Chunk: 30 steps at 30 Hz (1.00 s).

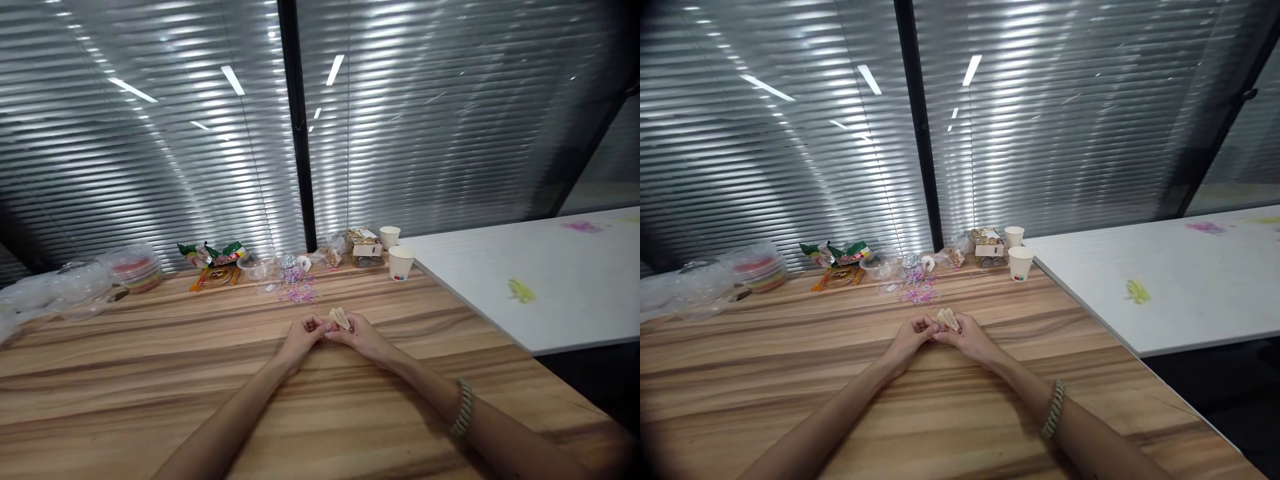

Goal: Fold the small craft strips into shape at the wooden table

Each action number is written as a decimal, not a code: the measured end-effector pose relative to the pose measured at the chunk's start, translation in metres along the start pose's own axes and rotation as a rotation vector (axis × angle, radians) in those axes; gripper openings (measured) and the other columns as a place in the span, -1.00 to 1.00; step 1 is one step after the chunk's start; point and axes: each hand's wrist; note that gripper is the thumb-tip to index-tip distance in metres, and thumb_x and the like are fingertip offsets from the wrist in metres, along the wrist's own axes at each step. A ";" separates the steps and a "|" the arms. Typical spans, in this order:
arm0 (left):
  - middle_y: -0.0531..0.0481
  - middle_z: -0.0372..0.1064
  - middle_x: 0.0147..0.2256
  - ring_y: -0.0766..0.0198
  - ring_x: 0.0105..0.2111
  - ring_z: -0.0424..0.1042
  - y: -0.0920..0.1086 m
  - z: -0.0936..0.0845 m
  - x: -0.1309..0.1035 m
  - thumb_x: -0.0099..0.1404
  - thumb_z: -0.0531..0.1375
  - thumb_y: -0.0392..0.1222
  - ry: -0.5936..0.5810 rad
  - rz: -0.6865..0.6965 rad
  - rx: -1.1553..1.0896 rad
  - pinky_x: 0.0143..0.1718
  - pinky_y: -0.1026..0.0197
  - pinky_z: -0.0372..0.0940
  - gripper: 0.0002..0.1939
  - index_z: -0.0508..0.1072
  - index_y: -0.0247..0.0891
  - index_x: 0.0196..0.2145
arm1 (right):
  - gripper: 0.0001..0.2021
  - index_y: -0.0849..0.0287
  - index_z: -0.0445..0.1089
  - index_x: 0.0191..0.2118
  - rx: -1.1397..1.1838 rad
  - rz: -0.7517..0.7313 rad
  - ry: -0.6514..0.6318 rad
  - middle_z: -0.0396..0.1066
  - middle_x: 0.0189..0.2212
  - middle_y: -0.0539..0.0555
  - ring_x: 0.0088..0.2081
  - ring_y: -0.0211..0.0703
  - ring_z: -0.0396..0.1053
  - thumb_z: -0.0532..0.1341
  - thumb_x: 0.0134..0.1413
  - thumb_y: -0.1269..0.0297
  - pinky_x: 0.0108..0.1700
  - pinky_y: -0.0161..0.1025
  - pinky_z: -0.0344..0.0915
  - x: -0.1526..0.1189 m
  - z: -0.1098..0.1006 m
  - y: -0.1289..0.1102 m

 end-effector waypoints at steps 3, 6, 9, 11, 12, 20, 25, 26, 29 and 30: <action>0.01 0.33 -0.52 0.34 -0.45 0.27 0.003 -0.001 -0.003 -0.04 0.30 -0.06 -0.067 -0.006 -0.125 -0.37 0.32 0.13 -0.70 0.34 -0.35 -0.57 | -0.72 0.23 0.27 -0.46 0.007 -0.007 0.012 0.24 -0.53 -0.05 -0.46 -0.29 0.18 0.26 -0.17 0.10 -0.38 -0.34 0.10 -0.001 0.001 -0.003; 0.02 0.29 -0.53 0.36 -0.45 0.25 0.007 0.003 -0.006 0.00 0.29 -0.16 -0.062 -0.037 -0.347 -0.33 0.31 0.15 -0.77 0.35 -0.36 -0.57 | -0.74 0.21 0.23 -0.48 0.036 0.028 0.125 0.20 -0.57 -0.08 -0.50 -0.31 0.14 0.25 -0.18 0.14 -0.43 -0.36 0.07 0.000 0.002 -0.005; 0.03 0.22 -0.57 0.35 -0.47 0.23 0.014 0.009 -0.007 -0.03 0.25 -0.28 -0.010 -0.040 -0.596 -0.30 0.26 0.18 -0.86 0.34 -0.35 -0.62 | -0.79 0.19 0.19 -0.50 0.051 0.073 0.263 0.13 -0.63 -0.11 -0.56 -0.33 0.08 0.22 -0.20 0.20 -0.50 -0.37 0.02 0.003 0.000 -0.005; 0.03 0.18 -0.61 0.34 -0.49 0.22 0.020 0.012 -0.007 -0.04 0.19 -0.31 -0.011 -0.014 -0.660 -0.28 0.23 0.19 -0.84 0.30 -0.34 -0.70 | -0.82 0.18 0.18 -0.52 0.064 0.081 0.320 0.10 -0.65 -0.12 -0.58 -0.34 0.05 0.21 -0.22 0.24 -0.53 -0.37 -0.01 0.005 0.000 -0.005; 0.03 0.16 -0.62 0.32 -0.49 0.22 0.022 0.012 -0.007 -0.04 0.16 -0.32 -0.029 -0.003 -0.655 -0.27 0.21 0.19 -0.81 0.26 -0.32 -0.73 | -0.83 0.18 0.18 -0.53 0.072 0.083 0.335 0.10 -0.66 -0.12 -0.59 -0.34 0.04 0.20 -0.22 0.25 -0.54 -0.37 -0.02 0.005 0.000 -0.006; -0.06 0.38 -0.47 0.31 -0.43 0.29 0.020 0.005 -0.005 0.03 0.20 -0.27 -0.126 -0.094 -0.427 -0.27 0.26 0.15 -0.89 0.49 -0.37 -0.52 | -0.76 0.20 0.25 -0.48 0.124 0.036 0.139 0.22 -0.56 -0.05 -0.55 -0.34 0.10 0.21 -0.14 0.11 -0.55 -0.38 0.00 0.000 0.006 -0.011; -0.09 0.42 -0.19 0.26 -0.30 0.34 0.013 -0.008 0.001 -0.05 0.31 -0.17 0.032 -0.071 -0.208 -0.32 0.29 0.18 -0.57 0.46 -0.23 -0.15 | -0.55 0.17 0.25 -0.15 0.109 0.077 0.088 0.14 -0.54 -0.07 -0.61 -0.39 -0.03 0.14 -0.07 -0.08 -0.61 -0.40 -0.08 -0.002 0.002 -0.004; -0.08 0.42 -0.20 0.28 -0.34 0.34 0.012 -0.011 0.002 -0.06 0.31 -0.16 0.049 -0.057 -0.147 -0.35 0.29 0.19 -0.52 0.43 -0.21 -0.12 | -0.52 0.15 0.24 -0.13 0.118 0.101 0.081 0.10 -0.56 -0.08 -0.63 -0.40 -0.06 0.10 -0.05 -0.12 -0.63 -0.40 -0.10 -0.002 0.001 -0.001; -0.04 0.45 -0.31 0.40 -0.55 0.27 0.011 -0.016 0.002 -0.04 0.30 -0.13 0.052 -0.015 0.068 -0.50 0.33 0.15 -0.43 0.35 -0.20 -0.03 | -0.49 0.15 0.24 -0.17 0.143 0.148 0.037 0.04 -0.57 -0.09 -0.66 -0.43 -0.10 0.01 -0.04 -0.20 -0.66 -0.42 -0.11 -0.001 -0.001 0.006; -0.03 0.45 -0.36 0.42 -0.60 0.23 0.011 -0.016 0.001 -0.04 0.30 -0.13 0.043 -0.001 0.142 -0.54 0.34 0.13 -0.42 0.35 -0.22 -0.02 | -0.49 0.16 0.25 -0.21 0.139 0.156 0.011 0.03 -0.58 -0.10 -0.67 -0.44 -0.10 0.02 -0.05 -0.21 -0.66 -0.42 -0.11 -0.001 -0.002 0.008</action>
Point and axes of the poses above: each hand's wrist, its own x-axis towards the middle knuckle, its own z-axis out of the palm, y = z × x
